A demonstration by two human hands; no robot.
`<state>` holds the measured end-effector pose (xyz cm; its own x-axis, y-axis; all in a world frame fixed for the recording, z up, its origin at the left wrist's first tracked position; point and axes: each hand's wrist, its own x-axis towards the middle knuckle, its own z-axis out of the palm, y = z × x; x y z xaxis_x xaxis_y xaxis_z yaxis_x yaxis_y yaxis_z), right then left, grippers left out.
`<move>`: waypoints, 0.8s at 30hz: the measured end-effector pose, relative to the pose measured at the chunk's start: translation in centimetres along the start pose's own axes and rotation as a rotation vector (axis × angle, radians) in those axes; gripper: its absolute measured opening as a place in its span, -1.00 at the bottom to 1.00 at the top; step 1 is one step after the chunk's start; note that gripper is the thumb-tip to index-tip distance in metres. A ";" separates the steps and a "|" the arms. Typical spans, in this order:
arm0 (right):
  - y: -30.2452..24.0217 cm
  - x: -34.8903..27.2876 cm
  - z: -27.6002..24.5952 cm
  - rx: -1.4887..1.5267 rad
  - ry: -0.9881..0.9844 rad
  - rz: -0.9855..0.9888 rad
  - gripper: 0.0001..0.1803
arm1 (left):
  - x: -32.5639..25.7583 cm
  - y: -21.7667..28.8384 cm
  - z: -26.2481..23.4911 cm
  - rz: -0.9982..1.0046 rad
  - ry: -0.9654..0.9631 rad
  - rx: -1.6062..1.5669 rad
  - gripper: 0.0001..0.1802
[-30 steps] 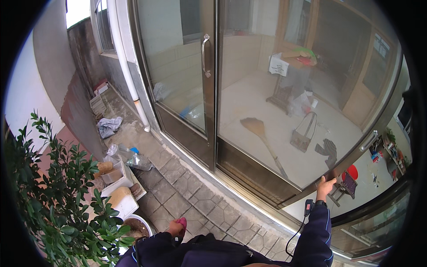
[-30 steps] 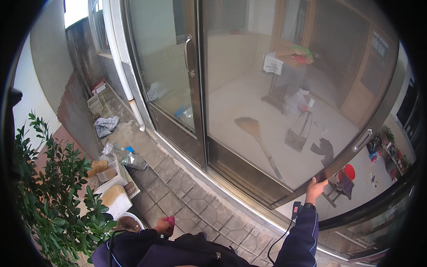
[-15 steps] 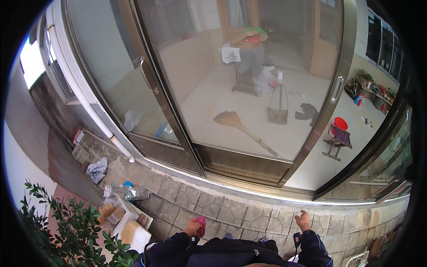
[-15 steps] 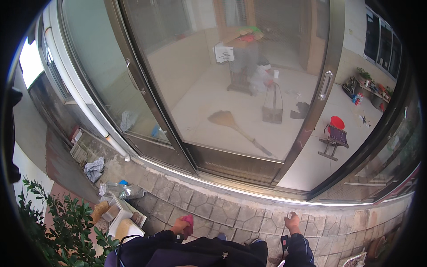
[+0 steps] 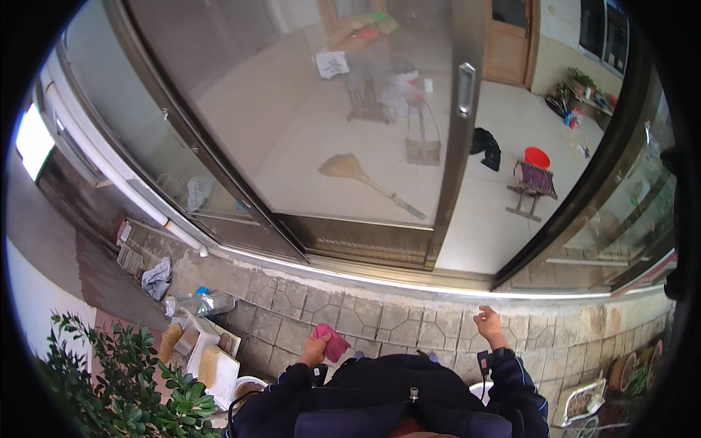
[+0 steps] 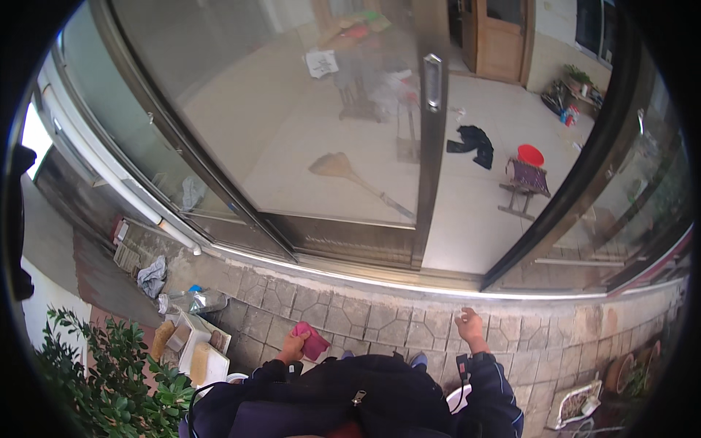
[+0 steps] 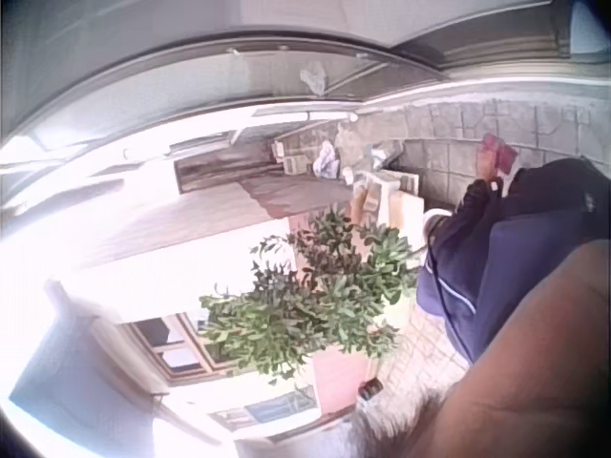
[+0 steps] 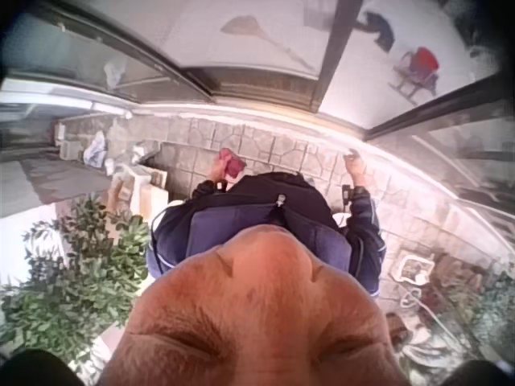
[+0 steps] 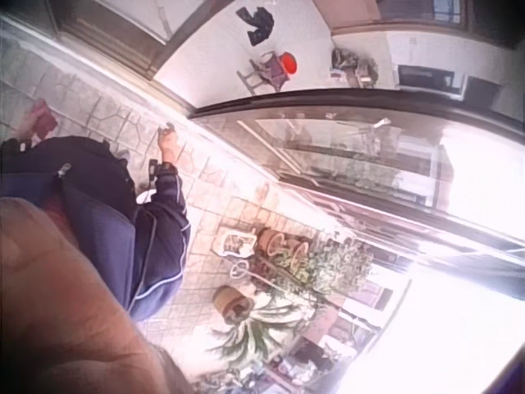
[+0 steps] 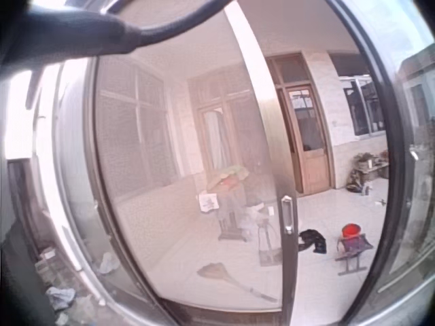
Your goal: The person wipes a metal security door with a pink cloth, then enters a room and sweeps the tiled floor with a broom and dustpan. The person then wipes a glass window with the cloth.
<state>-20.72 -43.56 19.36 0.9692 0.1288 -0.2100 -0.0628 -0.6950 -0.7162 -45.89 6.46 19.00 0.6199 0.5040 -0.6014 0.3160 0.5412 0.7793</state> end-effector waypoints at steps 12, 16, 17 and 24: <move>-0.1 4.2 -12.3 -0.010 0.388 -0.184 -0.58 | -7.7 2.8 13.5 0.231 -0.077 0.356 -0.67; -6.3 7.8 -21.9 -0.086 1.029 -0.426 -0.33 | -7.2 5.2 20.4 0.442 -0.140 0.804 -0.71; -7.9 8.5 -24.0 -0.103 1.143 -0.406 -0.22 | -7.0 5.8 22.5 0.727 -0.240 0.910 -0.74; -12.3 13.0 -29.0 -0.119 1.264 -0.158 0.08 | -8.2 6.7 35.9 0.908 -0.404 1.183 -0.70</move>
<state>-0.39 -53.84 44.74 0.5199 -0.4979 0.6941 0.0310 -0.8010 -0.5978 -23.05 -18.21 35.44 0.9966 0.0420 0.0707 -0.0142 -0.7588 0.6512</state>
